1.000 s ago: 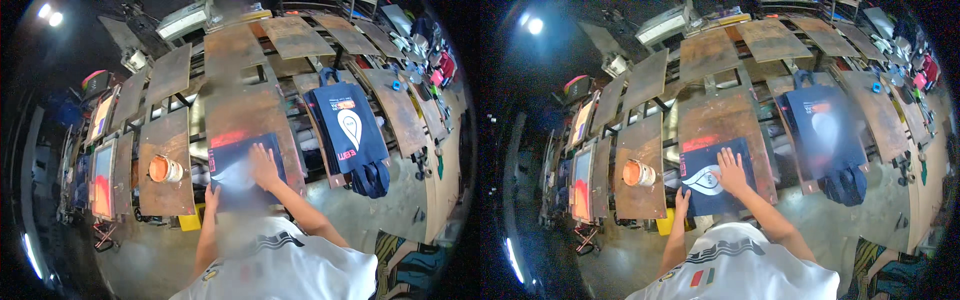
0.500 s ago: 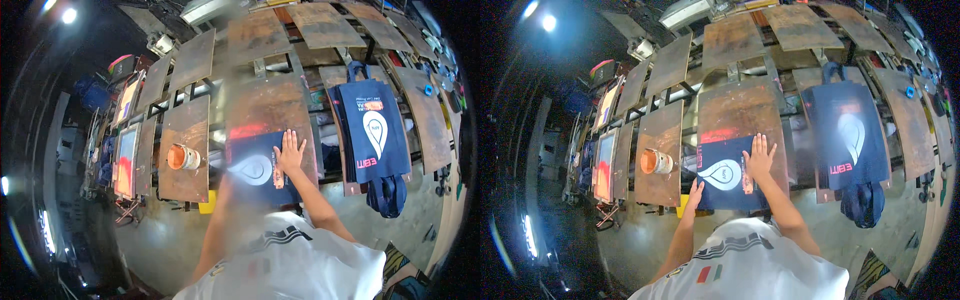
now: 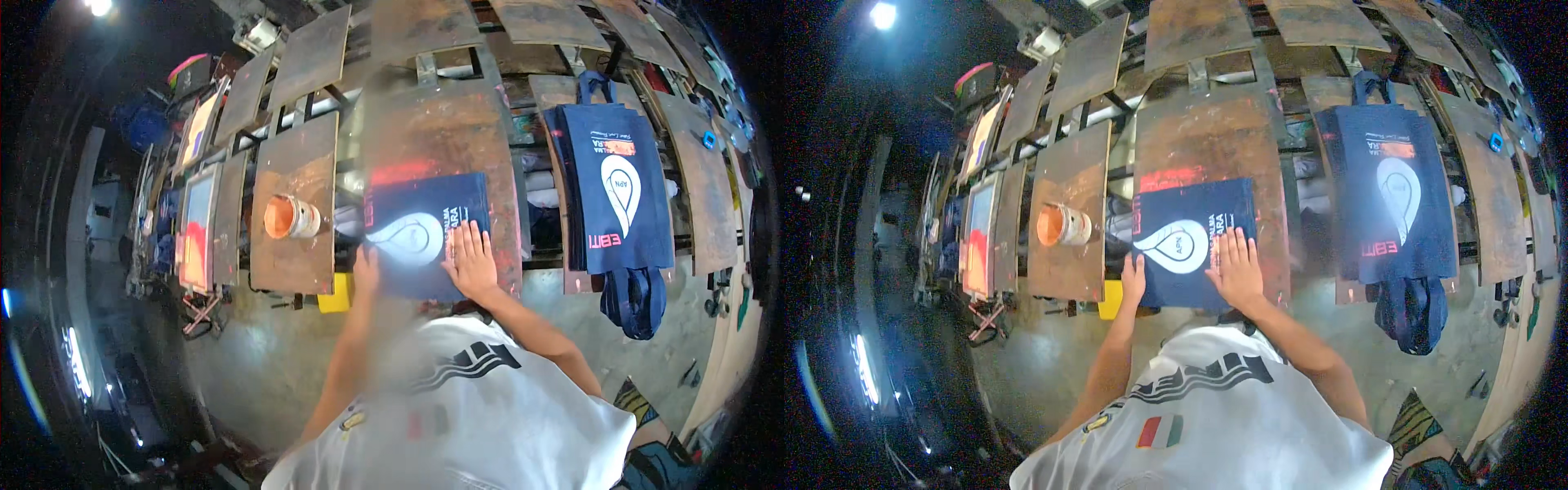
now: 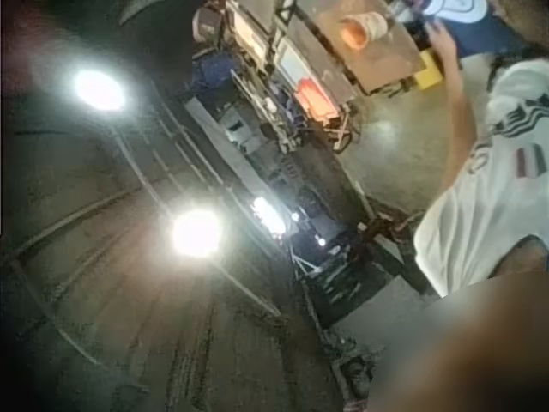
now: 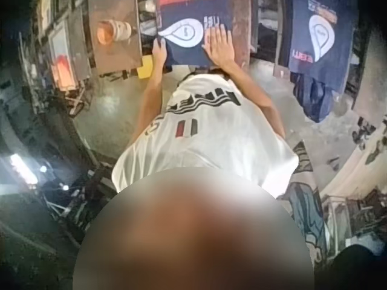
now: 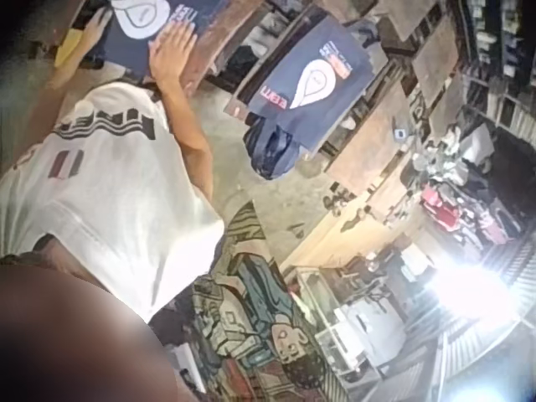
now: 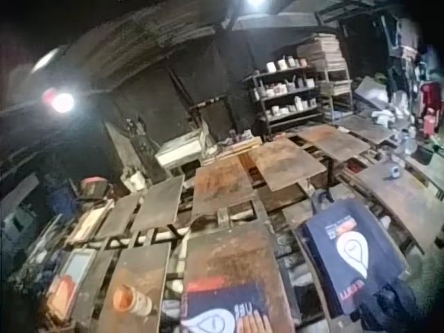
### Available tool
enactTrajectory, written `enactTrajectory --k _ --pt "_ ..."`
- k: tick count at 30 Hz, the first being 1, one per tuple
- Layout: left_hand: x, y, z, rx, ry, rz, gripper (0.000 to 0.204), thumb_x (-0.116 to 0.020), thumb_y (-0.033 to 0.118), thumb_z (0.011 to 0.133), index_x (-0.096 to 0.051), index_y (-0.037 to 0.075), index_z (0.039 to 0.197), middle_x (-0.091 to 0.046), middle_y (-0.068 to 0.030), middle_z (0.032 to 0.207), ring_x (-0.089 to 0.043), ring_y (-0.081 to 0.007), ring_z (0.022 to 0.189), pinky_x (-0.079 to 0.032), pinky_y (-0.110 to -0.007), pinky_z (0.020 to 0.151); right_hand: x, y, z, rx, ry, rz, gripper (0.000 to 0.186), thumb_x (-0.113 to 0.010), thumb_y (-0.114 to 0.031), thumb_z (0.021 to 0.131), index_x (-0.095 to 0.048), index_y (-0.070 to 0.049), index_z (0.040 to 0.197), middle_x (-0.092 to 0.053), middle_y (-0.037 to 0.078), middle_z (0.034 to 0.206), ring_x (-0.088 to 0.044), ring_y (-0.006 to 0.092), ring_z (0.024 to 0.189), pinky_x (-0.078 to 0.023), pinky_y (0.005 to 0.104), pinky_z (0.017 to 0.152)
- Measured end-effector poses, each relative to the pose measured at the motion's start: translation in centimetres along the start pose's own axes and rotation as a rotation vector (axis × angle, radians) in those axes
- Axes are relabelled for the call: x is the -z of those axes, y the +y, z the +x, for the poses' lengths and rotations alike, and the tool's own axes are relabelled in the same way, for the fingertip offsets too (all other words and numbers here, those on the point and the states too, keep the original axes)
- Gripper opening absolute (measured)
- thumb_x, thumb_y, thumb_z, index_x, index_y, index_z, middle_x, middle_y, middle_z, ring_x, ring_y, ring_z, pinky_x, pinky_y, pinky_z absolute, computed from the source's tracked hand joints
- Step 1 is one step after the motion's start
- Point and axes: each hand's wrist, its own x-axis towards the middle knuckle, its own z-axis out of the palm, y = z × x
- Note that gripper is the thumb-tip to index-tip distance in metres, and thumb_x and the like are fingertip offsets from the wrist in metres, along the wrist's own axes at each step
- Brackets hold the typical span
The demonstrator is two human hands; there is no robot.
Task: The recorder is performing screen printing on t-shirts using a manual screen printing machine.
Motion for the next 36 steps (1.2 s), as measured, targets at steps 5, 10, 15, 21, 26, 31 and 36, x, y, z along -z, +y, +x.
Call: enactTrajectory --k 5,10,15,21,26,31,36 --pt "2.3 -2.5 0.3 -0.033 0.036 -0.155 0.048 -0.054 0.029 0.102 -0.049 -0.004 0.137 -0.056 -0.0255 0.133 -0.054 -0.0363 0.125 -0.041 -0.041 0.107 -0.4 -0.7 0.7 0.029 0.026 0.006 0.082 -0.049 -0.053 0.096 -0.028 0.004 0.152 -0.028 0.022 0.159 -0.020 0.0368 0.151 -0.015 0.0527 0.121" --pt "3.8 4.0 -3.4 -0.275 0.043 0.138 0.051 -0.058 0.028 0.098 -0.049 0.000 0.140 -0.049 -0.0226 0.143 -0.042 -0.0405 0.135 -0.034 -0.047 0.112 -1.2 0.6 -0.1 -0.038 -0.016 -0.027 0.082 -0.045 -0.054 0.098 -0.025 0.004 0.154 -0.024 0.022 0.161 -0.016 0.0362 0.152 -0.010 0.0505 0.123" --pt "3.6 6.3 -4.9 -0.489 0.008 0.392 0.064 -0.056 0.037 0.098 -0.038 0.005 0.150 -0.033 -0.0216 0.157 -0.029 -0.0409 0.145 -0.027 -0.053 0.116 -0.8 -0.3 -0.1 -0.014 -0.014 -0.092 0.089 -0.048 -0.058 0.095 -0.025 0.004 0.154 -0.023 0.023 0.161 -0.015 0.0363 0.152 -0.009 0.0515 0.123" --pt "3.1 4.4 -4.2 -0.509 -0.153 0.558 0.070 -0.052 0.043 0.099 -0.032 0.007 0.155 -0.023 -0.0189 0.163 -0.019 -0.0395 0.151 -0.025 -0.055 0.116 1.4 -3.9 -0.5 0.006 -0.004 -0.118 0.097 -0.053 -0.063 0.089 -0.026 0.004 0.154 -0.022 0.024 0.162 -0.013 0.0363 0.153 -0.007 0.0572 0.121" --pt "2.8 4.5 -4.3 -0.493 -0.154 0.626 0.070 -0.054 0.042 0.098 -0.033 0.005 0.153 -0.023 -0.0209 0.162 -0.017 -0.0408 0.151 -0.015 -0.063 0.117 0.2 -5.4 -1.8 0.041 -0.040 -0.106 0.097 -0.052 -0.065 0.088 -0.027 0.001 0.154 -0.021 0.020 0.163 -0.013 0.0352 0.154 -0.007 0.0572 0.121" --pt "2.1 9.3 -4.3 -0.692 -0.310 0.388 0.068 -0.055 0.042 0.096 -0.038 0.006 0.151 -0.025 -0.0200 0.162 -0.017 -0.0395 0.151 -0.015 -0.061 0.118 -0.3 -5.3 -2.2 0.025 -0.046 -0.162 0.095 -0.053 -0.064 0.089 -0.029 0.003 0.153 -0.022 0.021 0.163 -0.013 0.0346 0.153 -0.010 0.0565 0.121" --pt "0.2 7.0 -3.8 -0.968 -0.389 0.309 0.069 -0.056 0.043 0.095 -0.039 0.011 0.153 -0.029 -0.0133 0.162 -0.023 -0.0331 0.151 -0.018 -0.056 0.119 -1.0 -6.3 -2.7 -0.058 0.034 -0.157 0.088 -0.052 -0.054 0.094 -0.023 0.002 0.155 -0.019 0.021 0.164 -0.011 0.0359 0.154 -0.007 0.0567 0.122"
